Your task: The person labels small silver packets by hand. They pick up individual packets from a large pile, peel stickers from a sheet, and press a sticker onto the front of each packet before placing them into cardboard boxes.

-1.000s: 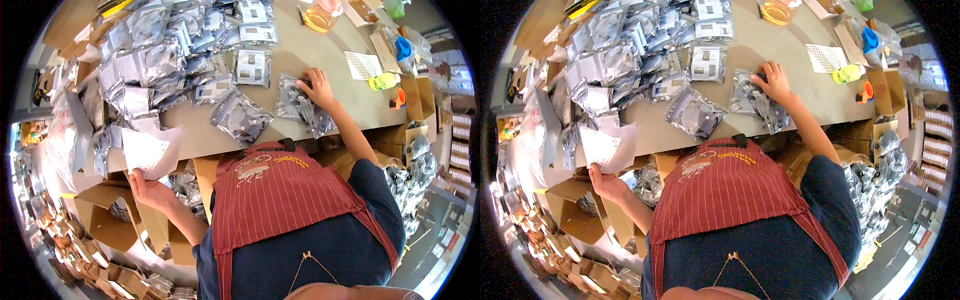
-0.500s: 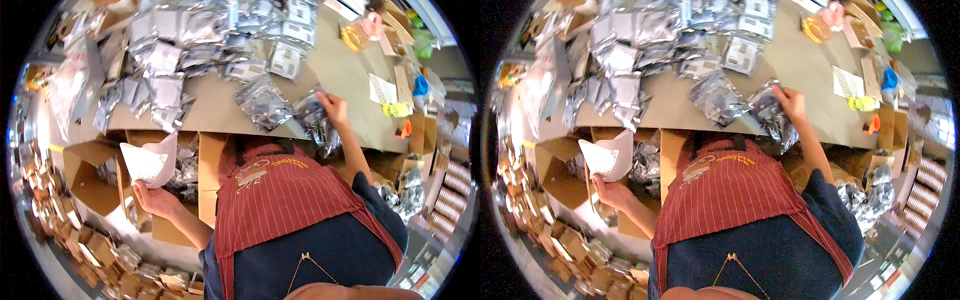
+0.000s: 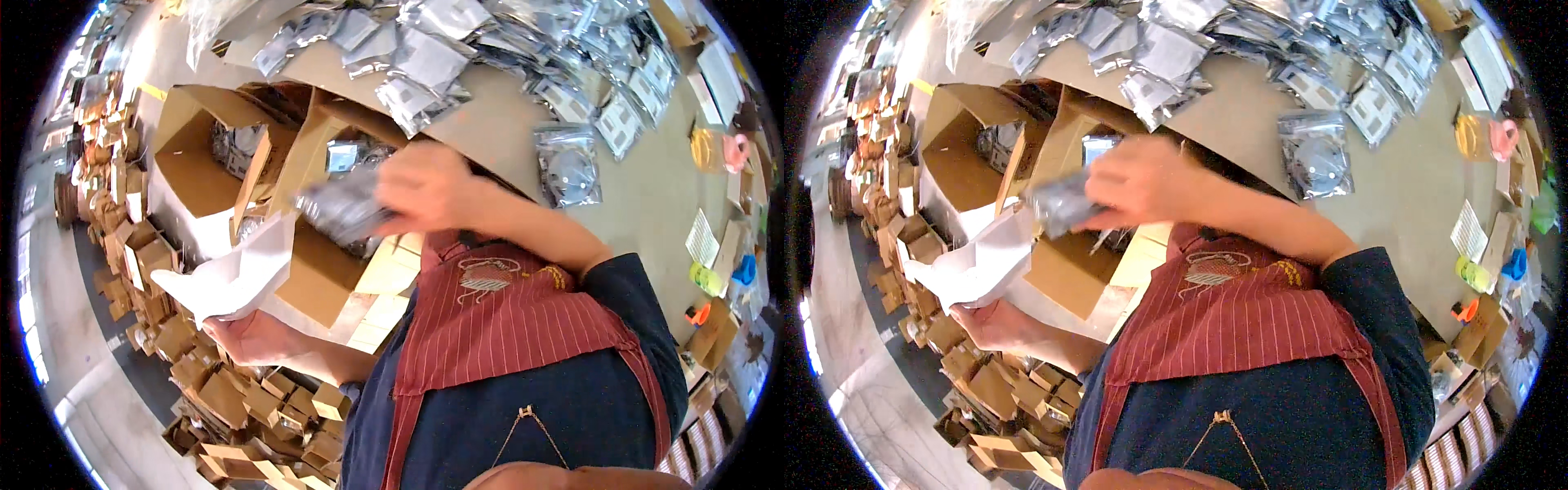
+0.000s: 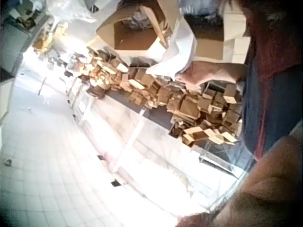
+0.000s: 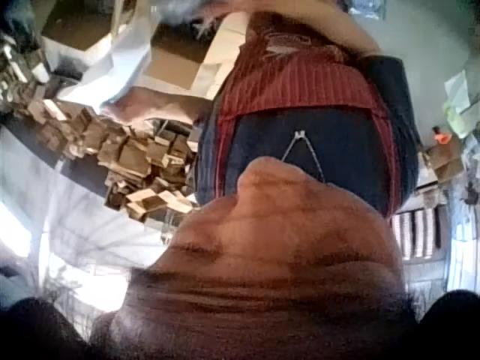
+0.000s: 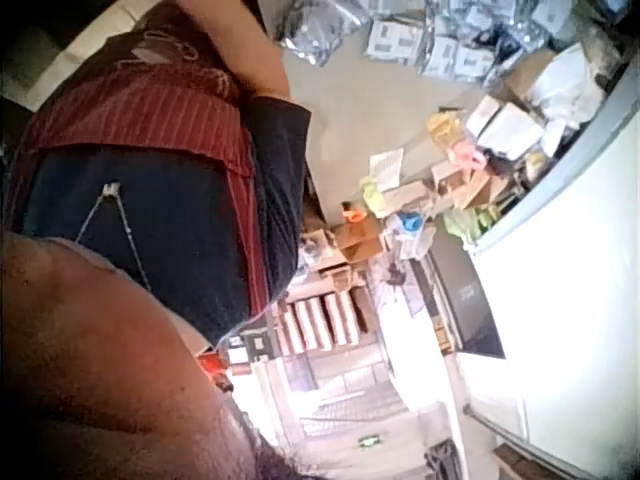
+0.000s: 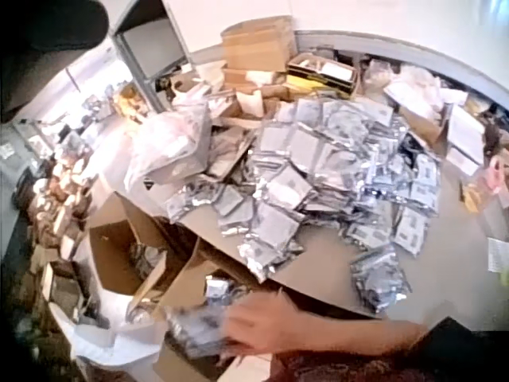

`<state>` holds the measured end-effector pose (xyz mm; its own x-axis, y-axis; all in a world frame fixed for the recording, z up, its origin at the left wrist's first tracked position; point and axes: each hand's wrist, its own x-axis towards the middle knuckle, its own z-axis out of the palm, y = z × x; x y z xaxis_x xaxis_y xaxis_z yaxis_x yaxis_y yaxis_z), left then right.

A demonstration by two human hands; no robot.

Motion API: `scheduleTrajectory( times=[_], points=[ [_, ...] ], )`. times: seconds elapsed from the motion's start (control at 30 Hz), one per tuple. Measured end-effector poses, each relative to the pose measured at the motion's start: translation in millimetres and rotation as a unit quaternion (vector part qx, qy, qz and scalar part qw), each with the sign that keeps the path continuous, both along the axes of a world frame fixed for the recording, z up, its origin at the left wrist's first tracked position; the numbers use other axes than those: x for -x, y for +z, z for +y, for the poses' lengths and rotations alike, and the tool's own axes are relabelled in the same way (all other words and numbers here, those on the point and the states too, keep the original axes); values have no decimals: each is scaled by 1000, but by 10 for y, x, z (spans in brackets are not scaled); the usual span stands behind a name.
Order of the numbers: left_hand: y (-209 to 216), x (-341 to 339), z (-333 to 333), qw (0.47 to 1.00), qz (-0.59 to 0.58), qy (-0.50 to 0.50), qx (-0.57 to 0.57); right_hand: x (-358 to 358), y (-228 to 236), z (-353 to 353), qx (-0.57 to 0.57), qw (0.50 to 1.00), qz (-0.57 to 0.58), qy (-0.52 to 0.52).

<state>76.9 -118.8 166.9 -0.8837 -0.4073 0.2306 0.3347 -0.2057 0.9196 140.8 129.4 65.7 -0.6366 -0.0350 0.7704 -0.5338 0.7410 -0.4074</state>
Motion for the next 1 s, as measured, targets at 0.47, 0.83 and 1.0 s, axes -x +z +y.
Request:
scheduleTrajectory(
  times=[0.47,0.83,1.0],
  points=[
    [-851,755,-179,993,-79,-80,19,-1926,-999,1545,14,709,-493,-505],
    [-798,247,307,990,-63,-120,43,-2904,-990,1820,486,666,-372,-427],
    [-768,-28,261,987,-88,-135,-6,-3250,-741,2068,675,632,-199,-324]
  ],
)
